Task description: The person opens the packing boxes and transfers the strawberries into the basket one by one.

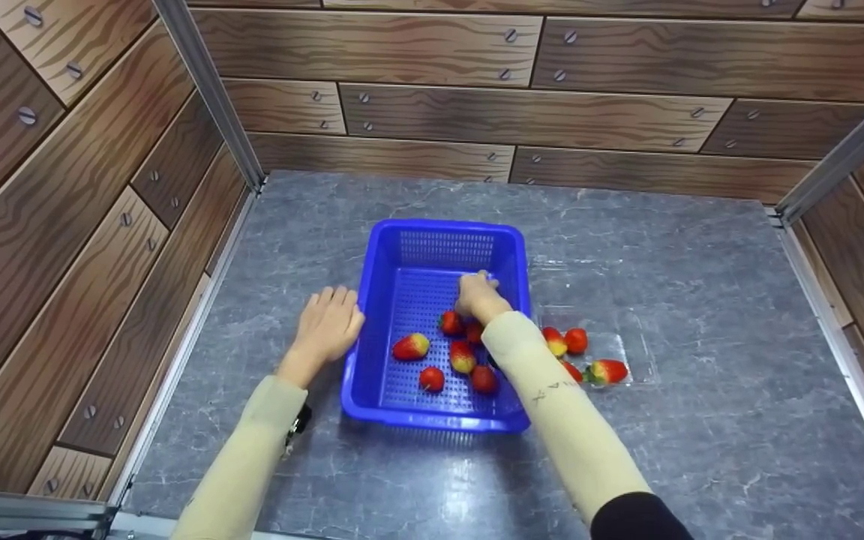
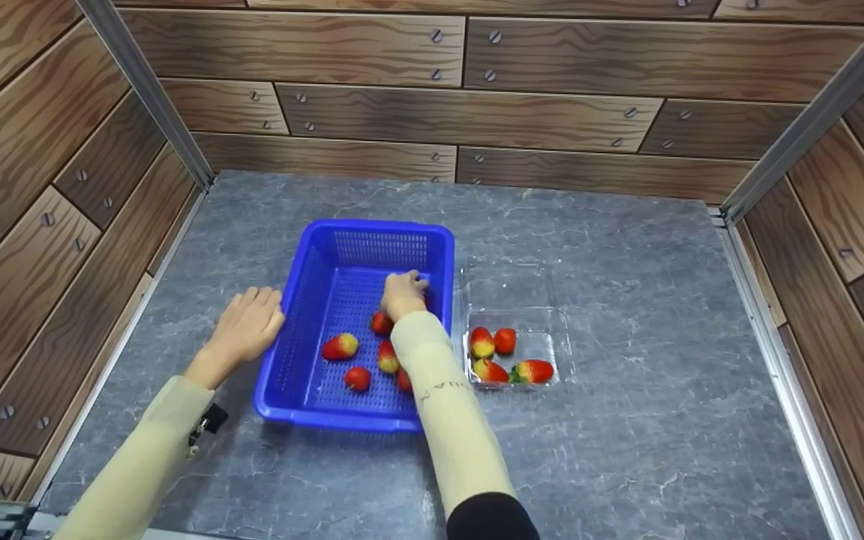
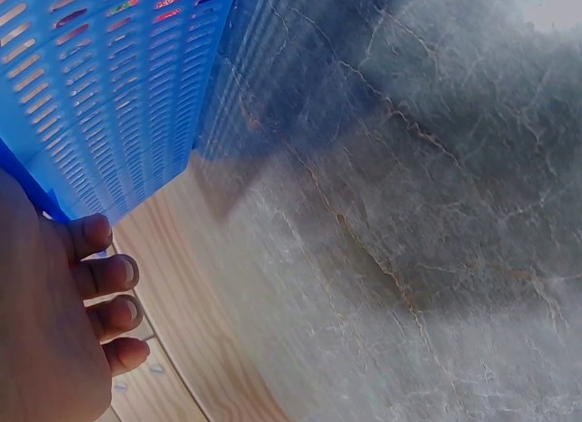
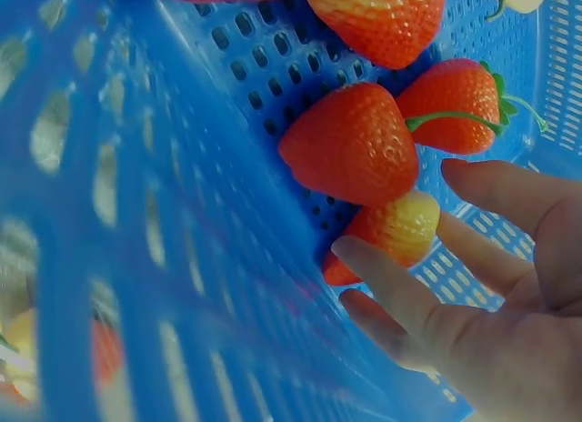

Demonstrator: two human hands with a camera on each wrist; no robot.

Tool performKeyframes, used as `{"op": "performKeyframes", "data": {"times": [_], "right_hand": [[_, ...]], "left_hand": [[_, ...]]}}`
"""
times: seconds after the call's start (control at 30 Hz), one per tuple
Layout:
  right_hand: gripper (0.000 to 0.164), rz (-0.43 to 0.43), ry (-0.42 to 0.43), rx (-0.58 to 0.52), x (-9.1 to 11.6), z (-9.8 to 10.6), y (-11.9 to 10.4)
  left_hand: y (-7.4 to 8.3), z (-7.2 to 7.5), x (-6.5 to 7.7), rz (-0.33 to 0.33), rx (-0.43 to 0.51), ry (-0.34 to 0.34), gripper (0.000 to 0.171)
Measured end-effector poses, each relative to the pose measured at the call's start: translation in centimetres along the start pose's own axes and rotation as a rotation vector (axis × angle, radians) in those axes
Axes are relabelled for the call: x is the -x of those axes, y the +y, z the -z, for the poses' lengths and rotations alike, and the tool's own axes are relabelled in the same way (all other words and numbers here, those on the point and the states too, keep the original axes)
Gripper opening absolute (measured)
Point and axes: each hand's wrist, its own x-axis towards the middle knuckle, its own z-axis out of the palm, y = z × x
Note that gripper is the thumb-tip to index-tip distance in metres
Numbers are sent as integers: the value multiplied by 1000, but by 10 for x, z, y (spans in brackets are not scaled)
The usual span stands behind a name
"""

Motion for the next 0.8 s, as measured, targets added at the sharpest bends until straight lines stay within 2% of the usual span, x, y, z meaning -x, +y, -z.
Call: {"op": "performKeyframes", "data": {"times": [0.3, 0.53, 0.63, 0.8], "right_hand": [[30, 24, 23, -89, 6, 23, 0], [34, 141, 50, -93, 12, 54, 5], [36, 186, 98, -101, 17, 65, 9], [34, 227, 226, -73, 28, 80, 18]], "left_hand": [[0, 0, 1, 7, 9, -22, 29], [0, 1, 1, 21, -2, -22, 27], [0, 1, 1, 23, -3, -29, 27], [1, 2, 0, 21, -4, -26, 28]]}}
